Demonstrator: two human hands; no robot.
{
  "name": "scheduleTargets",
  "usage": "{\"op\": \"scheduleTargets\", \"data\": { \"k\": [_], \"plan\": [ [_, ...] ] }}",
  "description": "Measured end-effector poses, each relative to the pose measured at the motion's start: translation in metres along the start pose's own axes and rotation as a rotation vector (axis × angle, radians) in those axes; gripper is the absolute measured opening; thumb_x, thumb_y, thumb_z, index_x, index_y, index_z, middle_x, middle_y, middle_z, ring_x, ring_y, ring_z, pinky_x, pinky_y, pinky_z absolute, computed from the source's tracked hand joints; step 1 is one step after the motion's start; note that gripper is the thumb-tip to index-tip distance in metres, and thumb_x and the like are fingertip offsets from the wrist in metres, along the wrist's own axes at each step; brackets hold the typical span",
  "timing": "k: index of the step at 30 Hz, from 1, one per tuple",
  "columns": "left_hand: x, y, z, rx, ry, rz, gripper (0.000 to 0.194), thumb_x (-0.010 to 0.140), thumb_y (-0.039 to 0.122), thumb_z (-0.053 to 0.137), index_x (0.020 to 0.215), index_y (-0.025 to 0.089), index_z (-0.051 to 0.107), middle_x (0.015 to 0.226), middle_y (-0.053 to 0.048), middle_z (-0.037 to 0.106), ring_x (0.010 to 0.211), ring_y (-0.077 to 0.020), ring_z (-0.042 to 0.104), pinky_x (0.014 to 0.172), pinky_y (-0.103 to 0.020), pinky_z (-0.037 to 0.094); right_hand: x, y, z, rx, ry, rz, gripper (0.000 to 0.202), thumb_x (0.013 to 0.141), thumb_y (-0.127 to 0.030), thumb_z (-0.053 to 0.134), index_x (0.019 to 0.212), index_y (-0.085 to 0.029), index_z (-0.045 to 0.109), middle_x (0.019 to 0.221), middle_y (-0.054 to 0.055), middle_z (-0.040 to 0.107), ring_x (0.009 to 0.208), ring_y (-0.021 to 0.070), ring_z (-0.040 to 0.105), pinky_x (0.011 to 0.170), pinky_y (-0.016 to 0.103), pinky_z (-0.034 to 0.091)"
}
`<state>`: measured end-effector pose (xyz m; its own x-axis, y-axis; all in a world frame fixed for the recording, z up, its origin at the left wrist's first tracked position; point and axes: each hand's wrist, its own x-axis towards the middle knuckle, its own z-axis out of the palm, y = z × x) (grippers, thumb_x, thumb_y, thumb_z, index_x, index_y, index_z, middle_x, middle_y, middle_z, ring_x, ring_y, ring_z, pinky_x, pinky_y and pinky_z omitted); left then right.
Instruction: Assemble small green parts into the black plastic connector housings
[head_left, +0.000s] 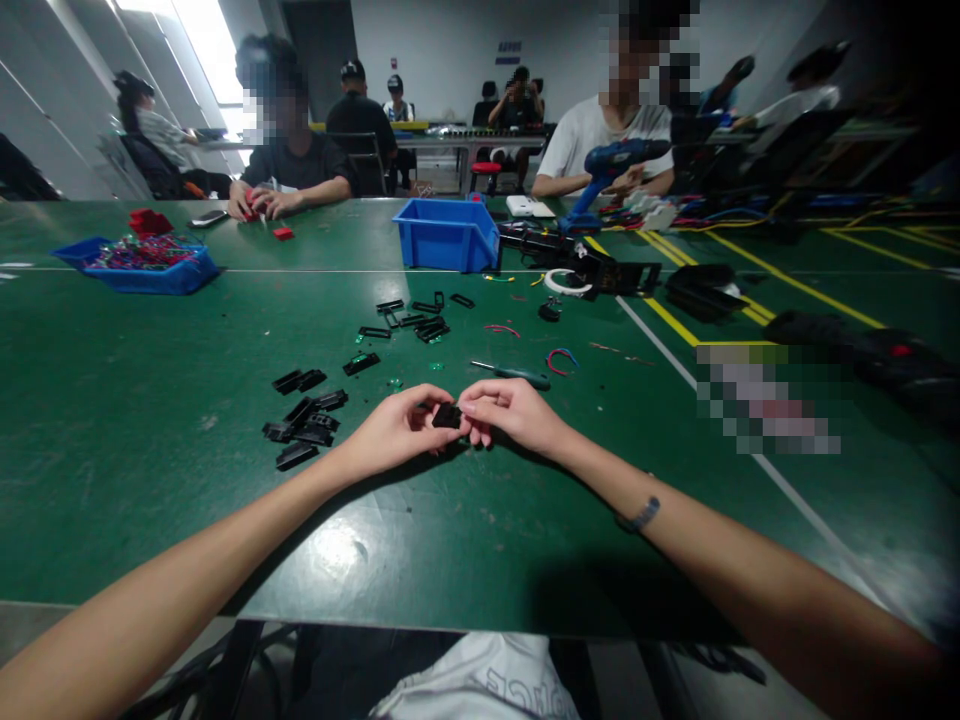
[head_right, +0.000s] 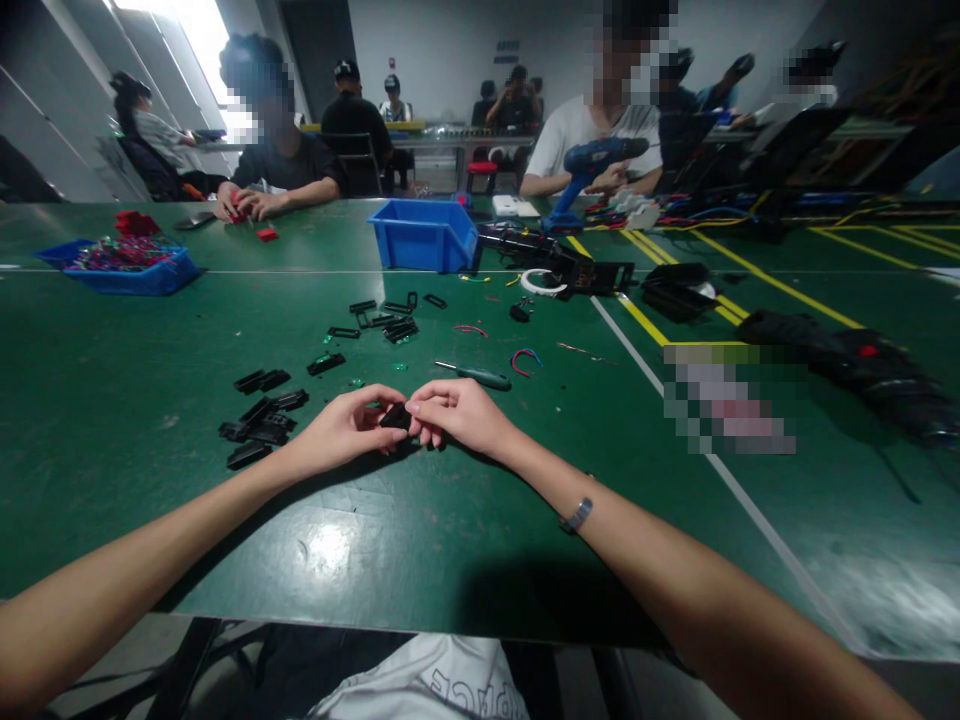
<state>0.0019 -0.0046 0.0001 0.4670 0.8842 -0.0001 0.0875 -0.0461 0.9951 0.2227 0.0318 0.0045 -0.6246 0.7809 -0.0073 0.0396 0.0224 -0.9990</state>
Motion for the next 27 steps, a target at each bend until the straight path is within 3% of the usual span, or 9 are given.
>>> {"op": "scheduleTargets", "data": {
  "k": [10, 14, 17, 20, 27],
  "plan": [
    [-0.002, 0.005, 0.001, -0.079, 0.026, 0.027, 0.032, 0.081, 0.021, 0.071, 0.104, 0.019, 0.048, 0.095, -0.001, 0.061, 0.077, -0.0127, 0.065, 0.066, -0.026, 0.056, 0.001, -0.001, -0.005, 0.121, -0.015, 0.028, 0.037, 0.085, -0.048, 0.074, 0.094, -0.013, 0.069, 0.074, 0.007, 0.074, 0.057, 0.0140, 0.068, 0.049, 0.022, 0.051],
    [-0.003, 0.005, 0.000, -0.044, 0.030, 0.044, 0.028, 0.084, 0.016, 0.060, 0.109, 0.019, 0.049, 0.079, 0.003, 0.057, 0.061, -0.0096, 0.058, 0.057, -0.022, 0.049, 0.000, -0.001, -0.005, 0.102, -0.025, 0.025, 0.037, 0.086, -0.049, 0.073, 0.094, -0.013, 0.069, 0.074, 0.007, 0.074, 0.057, 0.0142, 0.068, 0.048, 0.022, 0.051],
    [-0.004, 0.005, -0.001, 0.038, 0.038, 0.059, 0.028, 0.087, 0.016, 0.052, 0.115, 0.017, 0.052, 0.069, 0.005, 0.052, 0.055, -0.0092, 0.051, 0.052, -0.021, 0.040, 0.000, -0.002, -0.004, 0.075, -0.034, 0.013, 0.037, 0.087, -0.049, 0.072, 0.093, -0.012, 0.069, 0.074, 0.007, 0.075, 0.057, 0.0139, 0.068, 0.049, 0.022, 0.050],
    [-0.007, 0.008, 0.001, 0.154, 0.048, 0.092, 0.020, 0.089, 0.016, 0.047, 0.108, 0.017, 0.054, 0.066, 0.005, 0.050, 0.057, -0.0102, 0.049, 0.057, -0.022, 0.039, 0.000, -0.003, -0.004, 0.068, -0.040, 0.007, 0.036, 0.089, -0.048, 0.071, 0.093, -0.012, 0.069, 0.074, 0.007, 0.075, 0.056, 0.0135, 0.068, 0.049, 0.021, 0.050],
    [-0.009, 0.014, 0.002, 0.512, 0.207, 0.286, 0.007, 0.095, 0.024, 0.049, 0.091, 0.018, 0.052, 0.085, -0.002, 0.055, 0.080, -0.0162, 0.051, 0.076, -0.029, 0.041, -0.002, -0.005, -0.003, 0.181, -0.037, 0.058, 0.034, 0.086, -0.046, 0.074, 0.091, -0.013, 0.069, 0.074, 0.008, 0.075, 0.057, 0.0151, 0.069, 0.047, 0.021, 0.051]
  ]
}}
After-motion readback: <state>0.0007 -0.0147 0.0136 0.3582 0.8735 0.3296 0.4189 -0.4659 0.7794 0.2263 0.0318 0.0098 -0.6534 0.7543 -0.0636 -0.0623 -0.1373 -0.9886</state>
